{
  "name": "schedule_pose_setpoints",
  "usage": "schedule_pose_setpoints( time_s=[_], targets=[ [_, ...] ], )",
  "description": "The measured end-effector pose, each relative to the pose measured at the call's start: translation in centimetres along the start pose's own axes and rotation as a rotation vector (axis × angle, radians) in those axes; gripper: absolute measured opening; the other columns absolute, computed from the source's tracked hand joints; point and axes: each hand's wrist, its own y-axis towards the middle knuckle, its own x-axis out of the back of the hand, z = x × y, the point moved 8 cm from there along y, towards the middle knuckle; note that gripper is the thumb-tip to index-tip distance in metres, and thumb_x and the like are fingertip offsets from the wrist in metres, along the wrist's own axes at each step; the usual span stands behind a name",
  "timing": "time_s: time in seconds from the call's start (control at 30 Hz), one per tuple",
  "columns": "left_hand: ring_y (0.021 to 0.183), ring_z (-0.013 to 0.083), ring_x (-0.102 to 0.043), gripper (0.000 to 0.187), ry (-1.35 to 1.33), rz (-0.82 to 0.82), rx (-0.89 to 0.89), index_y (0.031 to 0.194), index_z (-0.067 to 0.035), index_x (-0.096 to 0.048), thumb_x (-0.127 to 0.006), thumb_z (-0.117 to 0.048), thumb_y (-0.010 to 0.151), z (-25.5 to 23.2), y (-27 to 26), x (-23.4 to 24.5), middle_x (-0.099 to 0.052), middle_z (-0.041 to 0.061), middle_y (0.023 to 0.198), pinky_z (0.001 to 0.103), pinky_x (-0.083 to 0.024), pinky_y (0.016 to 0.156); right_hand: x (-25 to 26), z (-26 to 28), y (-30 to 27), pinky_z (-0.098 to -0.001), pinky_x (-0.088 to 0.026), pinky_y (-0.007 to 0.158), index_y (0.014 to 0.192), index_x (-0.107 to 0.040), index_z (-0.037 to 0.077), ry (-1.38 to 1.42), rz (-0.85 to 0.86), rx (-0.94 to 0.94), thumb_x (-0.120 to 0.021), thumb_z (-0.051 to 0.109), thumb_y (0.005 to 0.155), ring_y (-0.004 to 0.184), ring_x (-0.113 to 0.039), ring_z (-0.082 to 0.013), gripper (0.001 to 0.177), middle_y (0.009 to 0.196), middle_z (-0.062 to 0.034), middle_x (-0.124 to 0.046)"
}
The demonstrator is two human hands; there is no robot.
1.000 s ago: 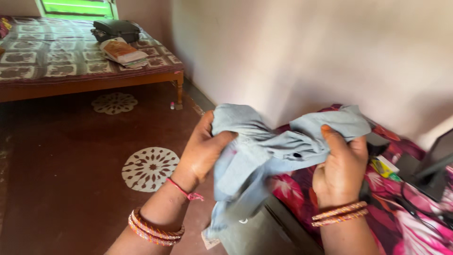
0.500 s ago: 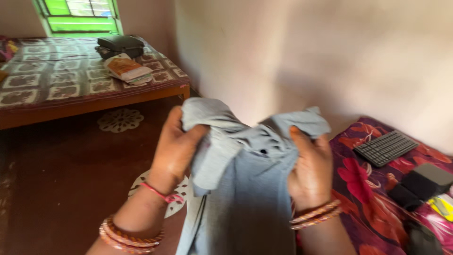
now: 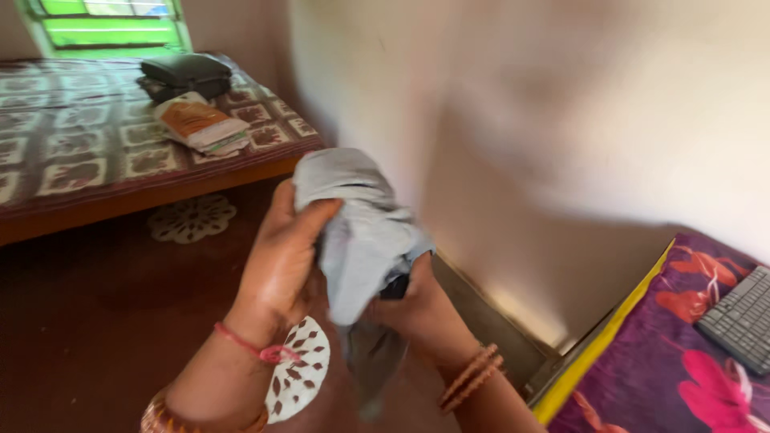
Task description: The person wipes a computer speaker, a mouse, a keyboard, and a monitor with a grey cloth. The person cleans each item individually, turning them over to wipe all sides, and places them back on the table after cleaning.
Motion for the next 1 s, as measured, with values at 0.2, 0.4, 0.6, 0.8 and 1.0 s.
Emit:
schedule_pose_setpoints(
  time_s=[0.2,0.4,0.6,0.8,1.0],
  targets=[
    [0.145,0.024,-0.042,0.101,0.4,0.496,0.005,0.161,-0.006,-0.029,-0.076,-0.052,0.084,4.3,9.8,-1.7,-0.048,0.013,0.156,0.037,-0.033,0.117,5.9,-8.1,5.6,-0.0408,-0.059,0.089,0.126,-0.06,0.003,0.479,-0.5,-0.376,-0.07,0.002,0.079,0.101,-0.069,-0.0252,0.048,0.111,-0.0098,-0.07],
    [0.147,0.0322,-0.033,0.141,0.599,0.705,-0.118,0.16,0.002,-0.004,-0.093,-0.053,0.065,13.7,14.6,-6.5,-0.035,0.026,0.157,0.037,-0.031,0.116,14.5,-8.6,7.1,-0.0389,-0.056,0.087,0.104,-0.068,0.003,0.819,-0.877,-0.249,-0.064,0.008,0.088,0.091,-0.069,-0.0229,0.017,0.099,-0.0081,-0.072],
    [0.097,0.0179,-0.075,0.051,0.816,1.257,0.388,0.114,-0.006,-0.077,-0.086,-0.027,0.069,27.9,14.7,-10.7,-0.081,0.009,0.103,0.033,-0.057,0.09,27.1,-5.9,5.0,-0.0375,-0.055,0.086,0.098,-0.07,0.005,0.756,-1.04,0.084,-0.063,0.01,0.089,0.084,-0.069,-0.0215,0.012,0.089,-0.0066,-0.073],
    [0.093,0.0181,-0.073,0.033,0.762,1.145,0.352,0.107,-0.011,-0.076,-0.081,-0.021,0.075,37.7,24.2,-17.3,-0.081,0.007,0.097,0.034,-0.059,0.086,40.1,-3.1,-0.6,-0.0408,-0.055,0.093,0.098,-0.069,0.005,0.676,-1.272,0.303,-0.06,0.012,0.093,0.09,-0.069,-0.0214,0.012,0.093,-0.0059,-0.074],
    [0.087,0.0251,-0.067,0.033,0.925,0.987,0.064,0.117,-0.009,-0.059,-0.069,-0.023,0.089,37.4,32.0,-29.2,-0.071,0.014,0.095,0.039,-0.054,0.082,48.0,-3.2,-6.4,-0.0427,-0.056,0.099,0.103,-0.069,0.004,0.668,-1.521,0.374,-0.054,0.014,0.094,0.096,-0.071,-0.0226,0.02,0.103,-0.0085,-0.075]
  ],
)
